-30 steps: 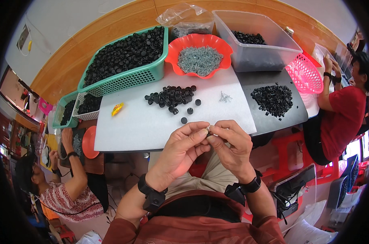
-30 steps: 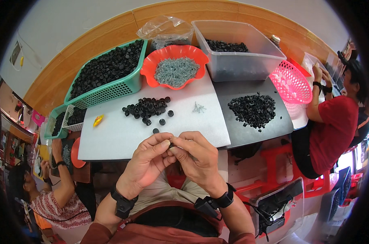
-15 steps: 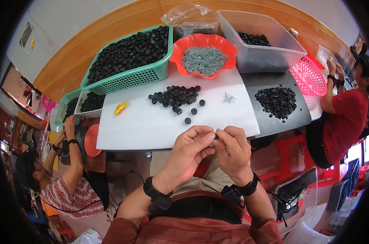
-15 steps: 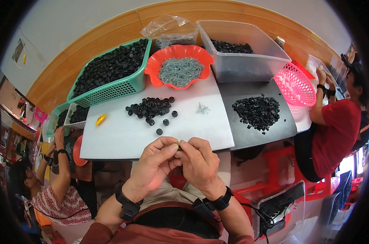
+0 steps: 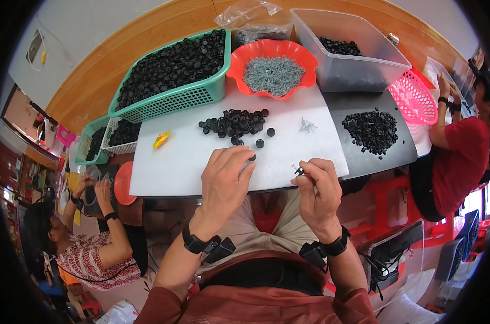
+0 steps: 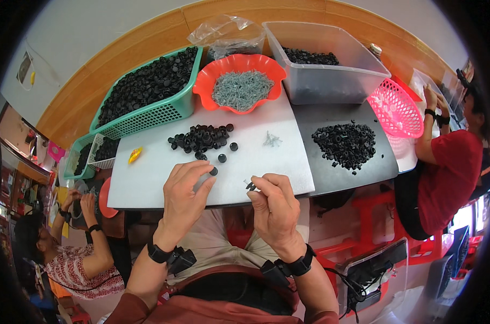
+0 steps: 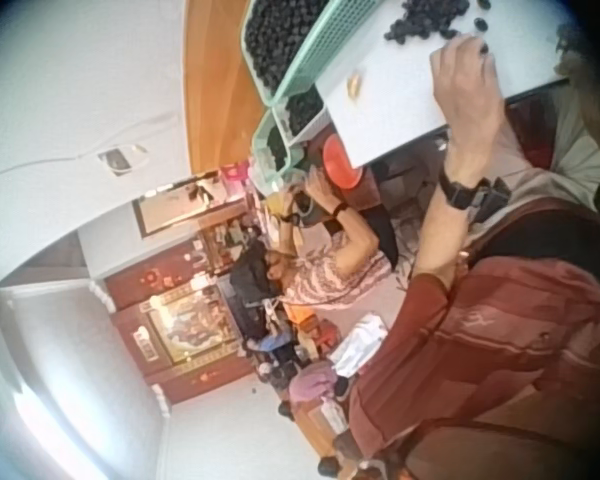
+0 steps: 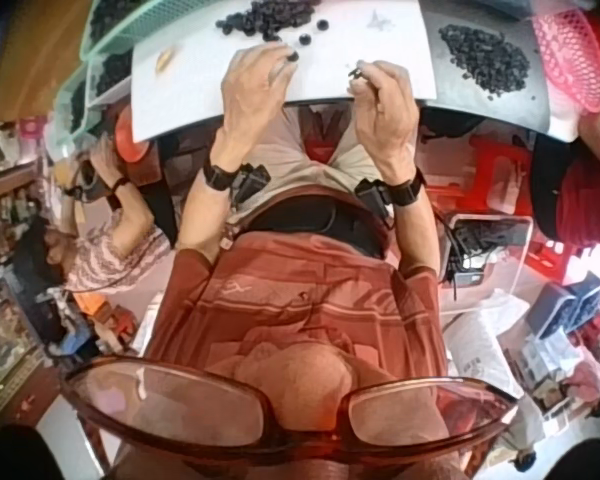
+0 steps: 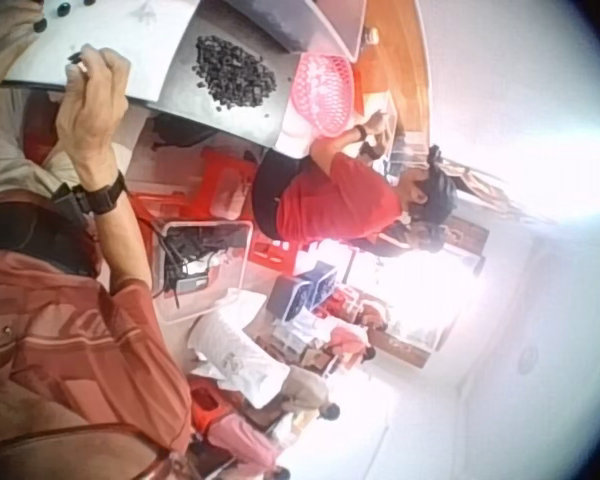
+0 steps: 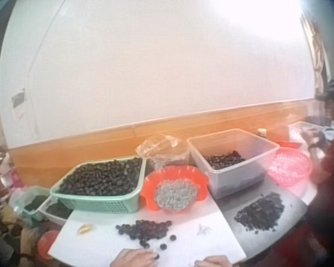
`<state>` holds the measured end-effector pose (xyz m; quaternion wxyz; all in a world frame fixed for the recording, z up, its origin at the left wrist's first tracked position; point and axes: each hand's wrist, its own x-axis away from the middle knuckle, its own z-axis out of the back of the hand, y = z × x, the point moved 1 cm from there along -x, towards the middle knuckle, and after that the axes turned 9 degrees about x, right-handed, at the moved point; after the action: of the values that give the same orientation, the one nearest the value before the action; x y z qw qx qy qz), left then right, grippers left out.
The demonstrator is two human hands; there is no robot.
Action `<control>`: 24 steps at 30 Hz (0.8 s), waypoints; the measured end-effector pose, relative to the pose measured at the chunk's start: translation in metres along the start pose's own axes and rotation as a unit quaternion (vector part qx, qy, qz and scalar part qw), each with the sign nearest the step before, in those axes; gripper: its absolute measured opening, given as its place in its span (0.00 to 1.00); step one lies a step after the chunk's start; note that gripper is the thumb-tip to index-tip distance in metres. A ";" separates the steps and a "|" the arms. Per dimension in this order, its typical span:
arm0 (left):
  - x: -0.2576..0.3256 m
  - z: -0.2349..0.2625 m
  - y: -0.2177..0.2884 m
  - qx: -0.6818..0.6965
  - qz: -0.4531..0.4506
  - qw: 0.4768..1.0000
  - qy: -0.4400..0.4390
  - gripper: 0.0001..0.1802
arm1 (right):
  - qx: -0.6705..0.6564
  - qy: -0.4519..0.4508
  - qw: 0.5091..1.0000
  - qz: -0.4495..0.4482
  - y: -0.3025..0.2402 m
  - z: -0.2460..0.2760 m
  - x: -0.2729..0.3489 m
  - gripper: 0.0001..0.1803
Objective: The person picks up a black plastic cap and a metal pin, inserts the pin into the cap, and presses them together. They then place the assembled component onto the white work surface and repeat the process with additional caps and pins.
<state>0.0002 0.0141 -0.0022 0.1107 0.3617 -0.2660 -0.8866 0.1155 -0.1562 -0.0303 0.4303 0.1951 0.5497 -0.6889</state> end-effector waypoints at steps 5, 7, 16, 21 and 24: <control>-0.005 -0.002 -0.006 0.003 0.012 0.999 -0.032 0.11 | -0.014 -0.024 0.999 -0.015 -0.002 0.000 0.001 0.13; -0.007 -0.001 -0.007 0.005 0.018 0.999 -0.045 0.10 | -0.018 -0.029 0.999 -0.021 -0.003 0.001 0.001 0.13; -0.009 0.006 -0.003 0.305 0.184 0.931 -0.081 0.11 | -0.044 -0.053 0.997 -0.047 -0.004 -0.001 -0.002 0.13; -0.004 0.005 -0.007 0.506 0.302 0.804 -0.080 0.11 | -0.062 -0.057 0.995 -0.044 -0.008 -0.004 -0.004 0.13; -0.003 0.006 -0.008 0.573 0.357 0.735 -0.069 0.11 | -0.066 -0.059 0.995 -0.036 -0.010 -0.006 -0.006 0.13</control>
<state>-0.0023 0.0247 -0.0013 0.1724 0.1733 -0.8400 -0.4844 0.1095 -0.1481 -0.0221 0.4489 0.1059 0.5742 -0.6764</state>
